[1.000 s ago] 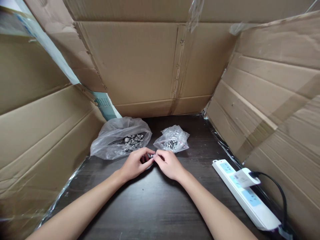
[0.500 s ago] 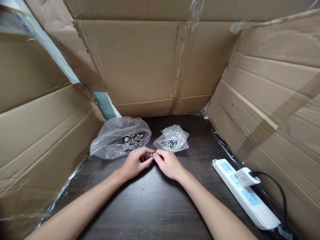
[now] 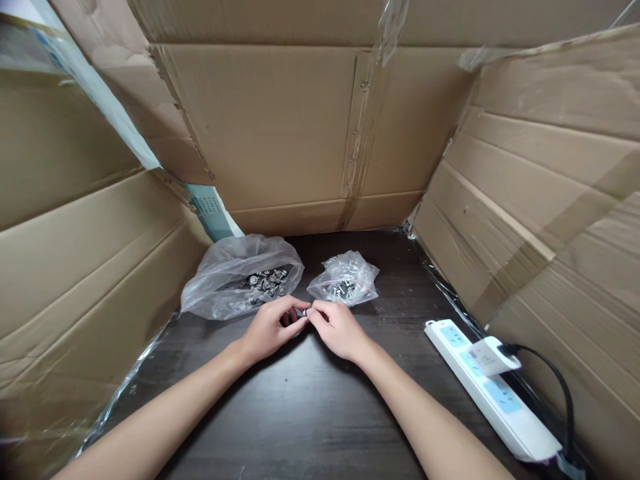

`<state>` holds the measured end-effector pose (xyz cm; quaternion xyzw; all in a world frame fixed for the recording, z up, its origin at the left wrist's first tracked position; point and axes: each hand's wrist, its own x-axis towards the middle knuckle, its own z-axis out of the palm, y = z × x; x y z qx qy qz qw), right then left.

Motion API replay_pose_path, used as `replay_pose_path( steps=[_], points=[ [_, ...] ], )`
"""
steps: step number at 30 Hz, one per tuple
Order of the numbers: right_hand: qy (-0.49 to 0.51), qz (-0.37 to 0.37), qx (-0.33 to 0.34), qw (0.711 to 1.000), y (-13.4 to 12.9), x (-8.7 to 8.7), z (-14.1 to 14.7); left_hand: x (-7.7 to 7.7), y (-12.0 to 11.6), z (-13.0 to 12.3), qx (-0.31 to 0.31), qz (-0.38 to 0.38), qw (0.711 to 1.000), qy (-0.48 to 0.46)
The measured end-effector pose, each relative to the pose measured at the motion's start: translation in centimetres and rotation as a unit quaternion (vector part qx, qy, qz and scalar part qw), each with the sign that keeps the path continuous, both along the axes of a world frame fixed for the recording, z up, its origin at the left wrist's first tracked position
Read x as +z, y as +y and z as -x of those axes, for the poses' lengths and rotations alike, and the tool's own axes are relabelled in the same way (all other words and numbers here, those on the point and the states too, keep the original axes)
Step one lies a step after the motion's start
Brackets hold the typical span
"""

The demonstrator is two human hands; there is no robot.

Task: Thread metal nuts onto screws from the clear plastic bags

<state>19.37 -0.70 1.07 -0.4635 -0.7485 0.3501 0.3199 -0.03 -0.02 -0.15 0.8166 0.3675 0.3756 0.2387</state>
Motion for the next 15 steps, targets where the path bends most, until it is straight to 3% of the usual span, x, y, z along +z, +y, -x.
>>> replay_pose_path(
  steps=[15],
  points=[
    [0.01, 0.003, -0.002, 1.0, 0.05, -0.12, 0.08, 0.07, 0.07, -0.04, -0.013, 0.008, 1.0, -0.011]
  ],
)
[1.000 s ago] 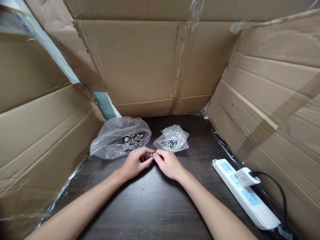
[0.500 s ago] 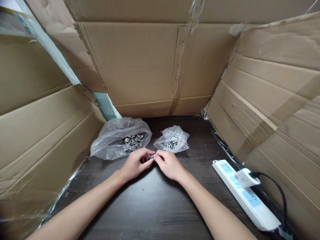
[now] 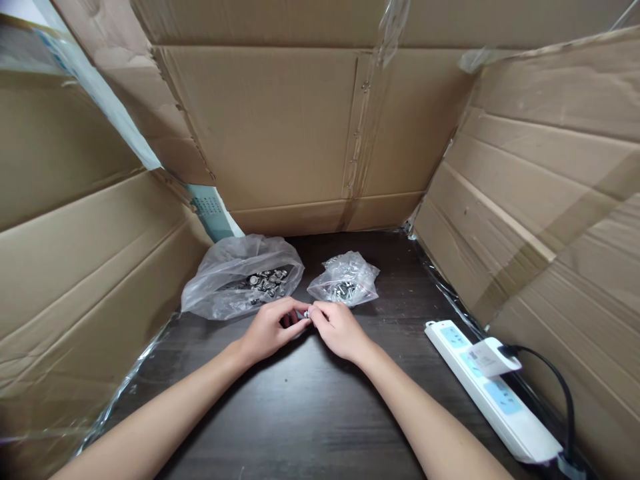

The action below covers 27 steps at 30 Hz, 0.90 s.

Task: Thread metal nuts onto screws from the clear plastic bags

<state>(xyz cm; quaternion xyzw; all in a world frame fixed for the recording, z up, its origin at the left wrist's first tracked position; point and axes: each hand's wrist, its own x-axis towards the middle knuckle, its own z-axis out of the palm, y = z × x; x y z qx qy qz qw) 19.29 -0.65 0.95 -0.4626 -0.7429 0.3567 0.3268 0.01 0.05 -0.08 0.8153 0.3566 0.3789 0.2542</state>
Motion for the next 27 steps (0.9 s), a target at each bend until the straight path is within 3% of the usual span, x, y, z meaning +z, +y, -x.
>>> replay_pose_path(
  steps=[15, 27],
  points=[
    [-0.033, -0.003, 0.004, 0.999, 0.07, -0.05, -0.19, 0.12, 0.07, -0.09, 0.017, 0.0, 1.0, 0.005],
    [-0.011, -0.014, 0.004, 1.0, 0.05, -0.04, -0.15, -0.32, 0.05, 0.15, -0.014, -0.03, 0.999, 0.013]
  ],
)
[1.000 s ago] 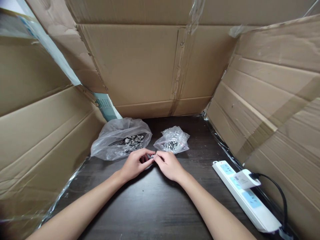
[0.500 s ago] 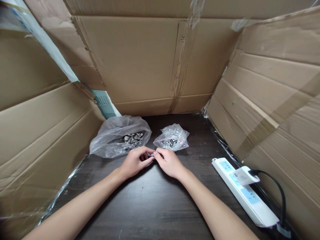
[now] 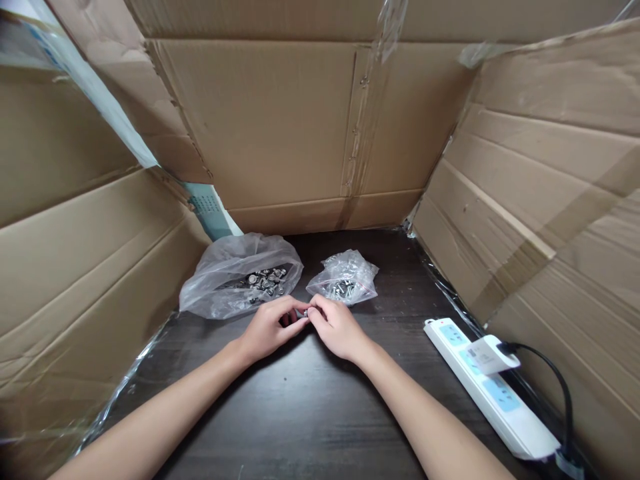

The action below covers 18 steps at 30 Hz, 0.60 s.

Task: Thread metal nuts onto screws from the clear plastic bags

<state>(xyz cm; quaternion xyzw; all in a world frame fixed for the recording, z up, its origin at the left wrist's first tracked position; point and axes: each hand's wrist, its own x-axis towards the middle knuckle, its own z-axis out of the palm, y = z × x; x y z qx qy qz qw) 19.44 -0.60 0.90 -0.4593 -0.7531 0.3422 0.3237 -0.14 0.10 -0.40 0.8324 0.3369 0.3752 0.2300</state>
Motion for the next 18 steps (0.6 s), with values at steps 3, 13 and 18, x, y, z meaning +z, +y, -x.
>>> replay_pose_path(
  steps=[3, 13, 18],
  points=[
    [-0.007, 0.003, -0.001, 1.0, 0.04, -0.18, 0.06, 0.11, 0.08, -0.03, 0.007, 0.009, 1.0, -0.003],
    [0.013, 0.022, -0.002, 1.0, -0.2, 0.17, 0.05, 0.24, -0.01, -0.11, 0.014, 0.014, 1.0, -0.013],
    [0.016, 0.046, 0.004, 0.999, -0.07, -0.02, 0.05, 0.24, -0.05, -0.07, 0.007, 0.006, 1.0, -0.014]
  ],
)
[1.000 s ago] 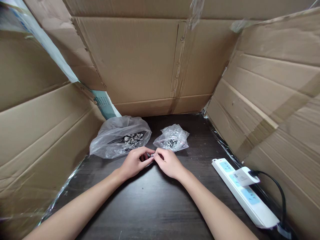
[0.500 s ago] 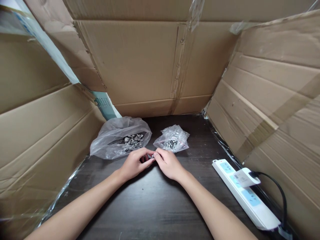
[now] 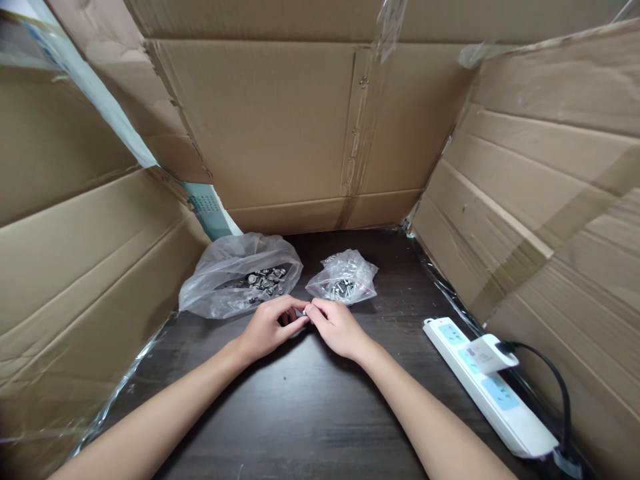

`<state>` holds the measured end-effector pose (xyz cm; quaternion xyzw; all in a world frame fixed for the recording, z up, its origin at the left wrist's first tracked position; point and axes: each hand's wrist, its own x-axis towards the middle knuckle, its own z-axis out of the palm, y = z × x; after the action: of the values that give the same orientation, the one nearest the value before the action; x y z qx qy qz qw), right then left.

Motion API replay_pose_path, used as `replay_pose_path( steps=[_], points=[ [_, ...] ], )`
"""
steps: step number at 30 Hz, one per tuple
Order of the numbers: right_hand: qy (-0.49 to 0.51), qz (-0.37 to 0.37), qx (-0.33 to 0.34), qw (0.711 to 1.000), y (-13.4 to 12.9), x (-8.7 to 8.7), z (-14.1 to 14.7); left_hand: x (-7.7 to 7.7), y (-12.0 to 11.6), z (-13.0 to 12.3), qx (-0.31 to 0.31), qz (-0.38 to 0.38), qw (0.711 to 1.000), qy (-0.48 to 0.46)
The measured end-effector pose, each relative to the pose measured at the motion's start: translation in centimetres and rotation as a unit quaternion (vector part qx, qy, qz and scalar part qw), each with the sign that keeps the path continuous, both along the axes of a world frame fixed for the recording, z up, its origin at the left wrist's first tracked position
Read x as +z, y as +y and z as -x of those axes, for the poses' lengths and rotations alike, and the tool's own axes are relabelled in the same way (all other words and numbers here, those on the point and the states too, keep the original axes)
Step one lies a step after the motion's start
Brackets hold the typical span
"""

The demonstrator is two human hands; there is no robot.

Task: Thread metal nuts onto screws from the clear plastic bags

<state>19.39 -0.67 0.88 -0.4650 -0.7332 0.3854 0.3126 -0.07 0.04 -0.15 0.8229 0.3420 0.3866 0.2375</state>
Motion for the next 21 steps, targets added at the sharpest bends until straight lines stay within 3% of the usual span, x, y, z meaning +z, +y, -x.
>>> replay_pose_path(
  steps=[15, 21],
  points=[
    [0.059, 0.008, -0.007, 0.998, 0.1, -0.09, -0.09, -0.03, 0.08, -0.09, 0.007, 0.025, 1.0, -0.004],
    [0.027, -0.005, -0.009, 1.0, 0.02, 0.12, 0.01, 0.06, 0.0, -0.01, 0.006, 0.019, 1.0, 0.003]
  ],
)
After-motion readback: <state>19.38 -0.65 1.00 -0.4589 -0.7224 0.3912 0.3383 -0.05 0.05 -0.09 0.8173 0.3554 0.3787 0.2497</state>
